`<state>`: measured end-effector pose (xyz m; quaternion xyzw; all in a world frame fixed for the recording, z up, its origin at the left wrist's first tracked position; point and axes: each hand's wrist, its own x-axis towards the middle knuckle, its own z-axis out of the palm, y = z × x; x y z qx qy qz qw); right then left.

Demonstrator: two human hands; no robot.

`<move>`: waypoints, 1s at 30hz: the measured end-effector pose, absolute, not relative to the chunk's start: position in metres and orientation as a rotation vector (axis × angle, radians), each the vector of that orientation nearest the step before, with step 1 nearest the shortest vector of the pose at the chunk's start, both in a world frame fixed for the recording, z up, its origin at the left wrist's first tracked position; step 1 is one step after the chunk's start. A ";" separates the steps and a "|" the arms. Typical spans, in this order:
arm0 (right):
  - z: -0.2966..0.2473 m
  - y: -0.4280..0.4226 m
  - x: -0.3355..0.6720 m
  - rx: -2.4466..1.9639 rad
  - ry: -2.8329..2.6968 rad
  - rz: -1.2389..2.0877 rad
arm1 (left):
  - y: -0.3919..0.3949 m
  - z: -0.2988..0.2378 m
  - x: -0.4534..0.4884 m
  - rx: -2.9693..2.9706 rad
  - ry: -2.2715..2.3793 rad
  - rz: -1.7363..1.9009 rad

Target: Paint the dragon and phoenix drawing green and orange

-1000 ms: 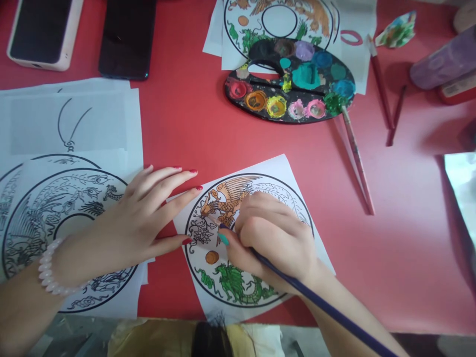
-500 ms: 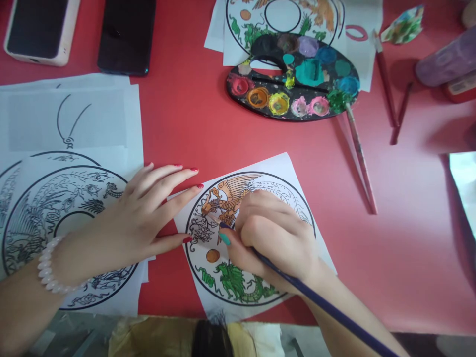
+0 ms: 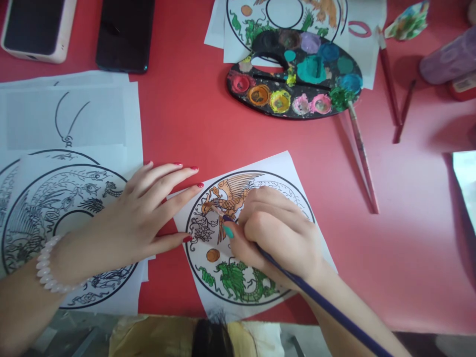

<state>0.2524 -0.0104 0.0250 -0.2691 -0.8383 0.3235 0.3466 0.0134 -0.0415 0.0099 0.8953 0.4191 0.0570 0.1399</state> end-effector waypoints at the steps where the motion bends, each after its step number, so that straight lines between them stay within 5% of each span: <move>1: 0.025 -0.010 0.253 -0.693 -2.166 0.849 | -0.042 0.010 0.013 2.588 1.211 0.163; 30: 0.026 -0.013 0.253 -0.735 -2.208 0.788 | -0.042 0.009 0.013 2.583 1.212 0.182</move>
